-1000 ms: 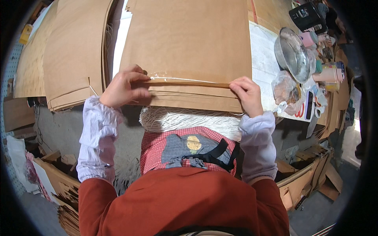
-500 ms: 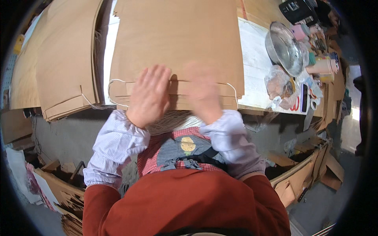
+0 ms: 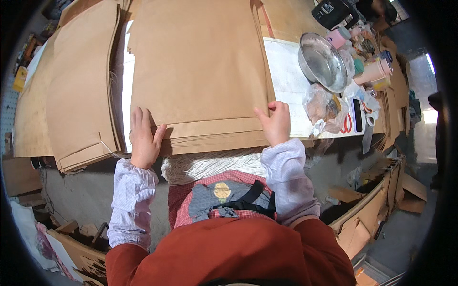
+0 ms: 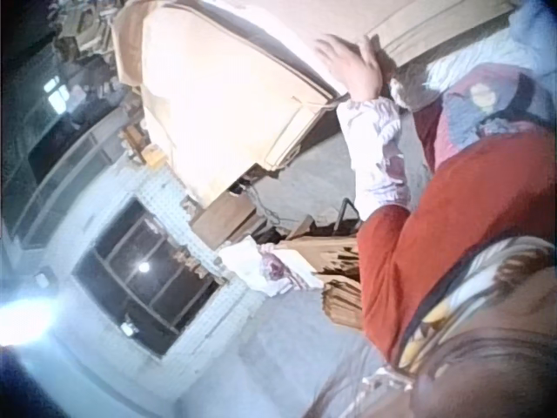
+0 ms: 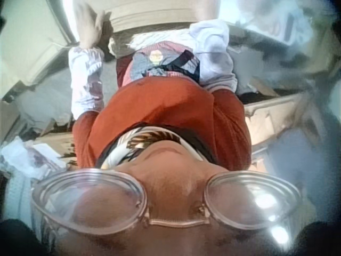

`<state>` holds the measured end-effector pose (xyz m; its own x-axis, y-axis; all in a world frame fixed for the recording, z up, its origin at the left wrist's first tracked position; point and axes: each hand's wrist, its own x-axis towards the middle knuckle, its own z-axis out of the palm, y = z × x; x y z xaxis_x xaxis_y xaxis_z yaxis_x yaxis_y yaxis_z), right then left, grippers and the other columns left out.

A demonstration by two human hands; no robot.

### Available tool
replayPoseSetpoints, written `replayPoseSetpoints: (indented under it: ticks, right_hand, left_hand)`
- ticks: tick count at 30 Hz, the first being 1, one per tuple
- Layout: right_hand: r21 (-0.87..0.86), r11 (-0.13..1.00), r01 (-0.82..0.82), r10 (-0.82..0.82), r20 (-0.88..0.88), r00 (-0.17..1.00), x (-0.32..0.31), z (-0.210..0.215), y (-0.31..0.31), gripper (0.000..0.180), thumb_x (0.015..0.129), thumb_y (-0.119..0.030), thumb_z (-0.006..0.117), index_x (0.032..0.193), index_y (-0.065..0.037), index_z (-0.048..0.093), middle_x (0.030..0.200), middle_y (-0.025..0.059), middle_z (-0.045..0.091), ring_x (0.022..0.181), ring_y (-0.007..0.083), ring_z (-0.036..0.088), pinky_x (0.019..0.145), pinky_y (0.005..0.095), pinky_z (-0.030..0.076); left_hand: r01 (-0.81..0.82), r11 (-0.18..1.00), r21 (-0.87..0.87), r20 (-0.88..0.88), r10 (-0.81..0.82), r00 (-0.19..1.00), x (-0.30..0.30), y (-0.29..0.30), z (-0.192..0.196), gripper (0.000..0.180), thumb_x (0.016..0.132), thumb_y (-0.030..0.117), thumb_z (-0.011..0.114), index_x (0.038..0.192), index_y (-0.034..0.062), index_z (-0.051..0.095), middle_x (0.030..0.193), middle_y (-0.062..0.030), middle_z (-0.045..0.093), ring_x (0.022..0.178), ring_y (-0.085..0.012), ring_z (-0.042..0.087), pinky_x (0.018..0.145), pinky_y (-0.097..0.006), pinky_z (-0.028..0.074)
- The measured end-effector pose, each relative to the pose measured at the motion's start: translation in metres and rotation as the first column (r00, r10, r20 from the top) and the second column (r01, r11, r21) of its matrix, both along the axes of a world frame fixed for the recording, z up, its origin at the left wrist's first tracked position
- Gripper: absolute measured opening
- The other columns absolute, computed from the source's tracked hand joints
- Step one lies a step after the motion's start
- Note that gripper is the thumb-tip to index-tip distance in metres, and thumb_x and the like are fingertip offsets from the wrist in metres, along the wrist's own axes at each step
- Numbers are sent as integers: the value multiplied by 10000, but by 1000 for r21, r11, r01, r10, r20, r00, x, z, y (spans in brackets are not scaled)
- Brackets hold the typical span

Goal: The person repeatedly applies glue to the edge of a flat brown paper package using a brush, then presses a white string along the glued edge to secure it. The person works on multiple packages in sequence, moving each finished unit aside and bringing a new one into position.

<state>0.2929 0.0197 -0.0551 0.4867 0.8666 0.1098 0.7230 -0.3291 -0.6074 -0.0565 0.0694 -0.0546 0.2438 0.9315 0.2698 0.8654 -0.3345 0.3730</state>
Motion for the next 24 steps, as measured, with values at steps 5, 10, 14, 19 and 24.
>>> replayPoseSetpoints:
  ticks: [5,10,14,19,24]
  right_hand:
    - [234,972,-5,222,-914,341,17,41,-19,389,858,-4,645,1210,28,483,1143,132,605,1067,197,589,939,323,470]
    - [125,968,-216,221,-831,510,26,52,-33,473,917,-25,526,1364,57,393,1280,183,560,1168,223,560,996,333,438]
    - [21,974,-225,207,-477,854,-23,22,-13,438,984,-121,490,1368,67,397,1271,177,569,1167,217,554,997,331,428]
    - [341,789,-511,580,-686,438,-137,18,35,454,1000,-114,449,1405,63,348,1349,179,503,1236,222,498,1040,332,396]
    - [294,671,-681,498,-859,120,-272,18,92,520,920,-18,510,1425,-55,392,738,-27,560,583,28,465,479,206,372]
  left_hand:
    - [-176,983,-49,278,182,943,-19,1,20,556,846,165,691,1297,-59,455,1290,-262,499,1199,-409,475,1009,-447,397]
    - [204,597,-776,615,645,453,-29,-15,39,236,934,205,653,788,27,603,678,45,572,540,-71,480,460,-273,373]
    - [-33,985,168,157,6,988,-62,-34,45,91,853,129,655,804,63,616,699,-133,618,605,-335,598,527,-450,449]
    - [-583,801,141,580,410,704,-198,-40,46,320,980,204,534,755,-9,614,608,-44,551,582,-106,470,532,-296,391]
    - [-699,699,151,563,520,642,-378,-4,50,346,997,247,545,792,-30,579,640,40,518,598,-63,446,543,-261,390]
